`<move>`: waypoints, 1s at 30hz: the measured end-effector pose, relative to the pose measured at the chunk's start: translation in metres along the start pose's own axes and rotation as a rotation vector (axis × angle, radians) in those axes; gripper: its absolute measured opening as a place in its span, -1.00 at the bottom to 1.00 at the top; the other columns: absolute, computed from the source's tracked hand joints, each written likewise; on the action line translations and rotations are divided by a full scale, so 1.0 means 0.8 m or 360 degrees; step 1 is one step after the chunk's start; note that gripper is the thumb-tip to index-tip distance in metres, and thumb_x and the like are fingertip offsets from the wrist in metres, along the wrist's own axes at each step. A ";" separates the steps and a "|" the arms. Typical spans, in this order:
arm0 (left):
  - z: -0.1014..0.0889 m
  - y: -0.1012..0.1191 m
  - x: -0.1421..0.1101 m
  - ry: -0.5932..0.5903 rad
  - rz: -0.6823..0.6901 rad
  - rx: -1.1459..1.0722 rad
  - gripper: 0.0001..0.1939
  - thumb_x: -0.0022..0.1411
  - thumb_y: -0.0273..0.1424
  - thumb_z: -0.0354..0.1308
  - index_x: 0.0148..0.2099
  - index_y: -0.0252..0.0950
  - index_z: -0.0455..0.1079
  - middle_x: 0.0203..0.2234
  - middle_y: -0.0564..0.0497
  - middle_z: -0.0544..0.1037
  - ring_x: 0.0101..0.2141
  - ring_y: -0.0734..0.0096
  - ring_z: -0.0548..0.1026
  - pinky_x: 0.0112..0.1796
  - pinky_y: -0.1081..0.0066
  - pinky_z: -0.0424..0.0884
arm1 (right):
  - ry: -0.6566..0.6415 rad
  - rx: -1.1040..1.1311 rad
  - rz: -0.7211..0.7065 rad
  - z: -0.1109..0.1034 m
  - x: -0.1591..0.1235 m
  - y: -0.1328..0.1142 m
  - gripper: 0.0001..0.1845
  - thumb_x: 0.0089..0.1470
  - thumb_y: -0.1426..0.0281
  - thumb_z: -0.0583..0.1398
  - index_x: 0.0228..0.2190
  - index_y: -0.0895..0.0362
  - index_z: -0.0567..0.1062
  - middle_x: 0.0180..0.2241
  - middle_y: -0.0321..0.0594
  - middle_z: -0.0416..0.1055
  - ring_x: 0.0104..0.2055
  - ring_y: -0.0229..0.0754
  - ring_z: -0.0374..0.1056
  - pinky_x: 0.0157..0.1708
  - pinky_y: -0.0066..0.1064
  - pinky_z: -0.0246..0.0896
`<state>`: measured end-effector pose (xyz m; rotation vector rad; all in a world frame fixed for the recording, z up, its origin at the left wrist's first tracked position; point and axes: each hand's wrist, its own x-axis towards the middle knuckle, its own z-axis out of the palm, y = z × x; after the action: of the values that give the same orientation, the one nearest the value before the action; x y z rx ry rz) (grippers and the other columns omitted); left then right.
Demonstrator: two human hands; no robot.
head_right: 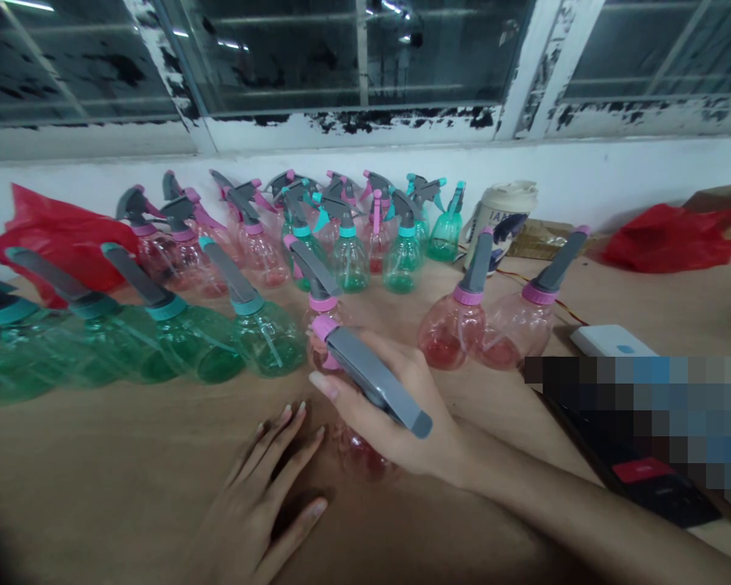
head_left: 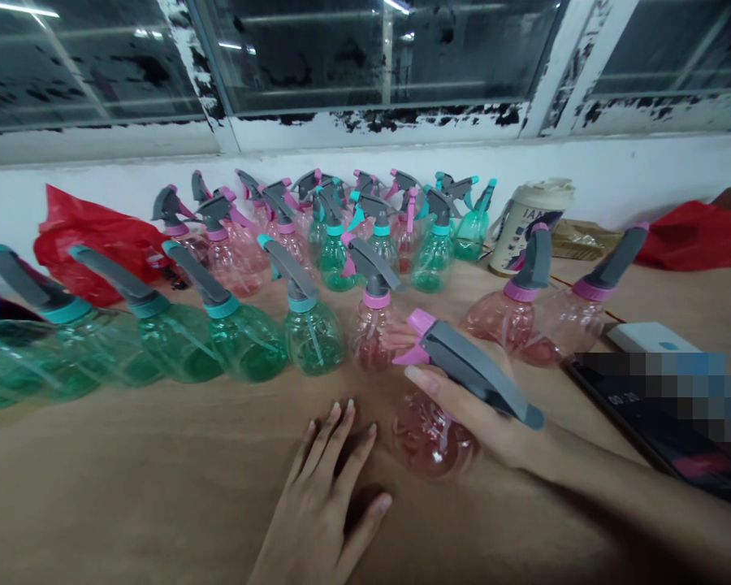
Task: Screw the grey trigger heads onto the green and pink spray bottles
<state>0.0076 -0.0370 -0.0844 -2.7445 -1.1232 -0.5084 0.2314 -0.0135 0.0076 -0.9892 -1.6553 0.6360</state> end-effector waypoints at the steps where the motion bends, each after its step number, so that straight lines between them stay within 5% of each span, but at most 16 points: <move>1: 0.000 0.000 0.000 -0.0004 -0.0002 0.0000 -0.41 0.32 -0.25 0.05 0.33 -0.25 0.04 0.32 -0.14 0.02 0.25 0.02 0.10 0.10 -0.01 0.25 | 0.0002 0.0046 0.0030 0.000 -0.001 0.000 -0.89 0.08 0.33 0.22 -0.30 0.05 0.43 -0.35 -0.30 0.48 -0.35 -0.21 0.43 -0.32 -0.37 0.35; 5: 0.000 0.000 0.000 -0.0002 0.0006 0.0005 -0.41 0.33 -0.25 0.05 0.33 -0.26 0.04 0.33 -0.15 0.01 0.25 0.01 0.10 0.10 -0.02 0.25 | 0.0039 0.0121 0.0105 0.001 -0.001 0.001 -0.72 0.05 0.33 0.25 -0.15 0.02 0.40 -0.31 -0.31 0.51 -0.34 -0.19 0.45 -0.32 -0.35 0.38; 12: 0.000 0.001 -0.001 -0.0017 -0.0010 0.0010 -0.41 0.32 -0.24 0.05 0.33 -0.25 0.05 0.32 -0.15 0.03 0.24 -0.01 0.12 0.09 -0.03 0.27 | -0.0005 0.0047 0.0027 0.000 0.001 -0.002 -0.92 0.08 0.35 0.21 -0.30 0.02 0.47 -0.35 -0.29 0.50 -0.32 -0.18 0.45 -0.29 -0.33 0.39; 19: -0.002 0.002 0.001 0.0000 -0.0001 -0.0004 -0.41 0.31 -0.25 0.06 0.32 -0.25 0.07 0.31 -0.14 0.07 0.23 0.00 0.14 0.09 0.00 0.27 | 0.0009 0.0113 0.0027 0.000 0.002 0.000 -0.88 0.11 0.38 0.20 -0.27 0.00 0.51 -0.25 -0.27 0.53 -0.17 -0.17 0.47 -0.12 -0.31 0.37; 30: 0.000 0.000 0.001 -0.0027 0.0011 0.0008 -0.41 0.32 -0.25 0.05 0.33 -0.26 0.05 0.32 -0.16 0.03 0.25 0.01 0.10 0.10 -0.02 0.25 | 0.0031 -0.0094 0.0130 -0.001 0.000 -0.003 -0.77 0.14 0.23 0.17 -0.46 0.10 0.48 -0.48 -0.28 0.47 -0.47 -0.24 0.41 -0.51 -0.41 0.31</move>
<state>0.0080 -0.0370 -0.0840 -2.7528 -1.1166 -0.4815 0.2315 -0.0148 0.0099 -1.1069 -1.6315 0.6325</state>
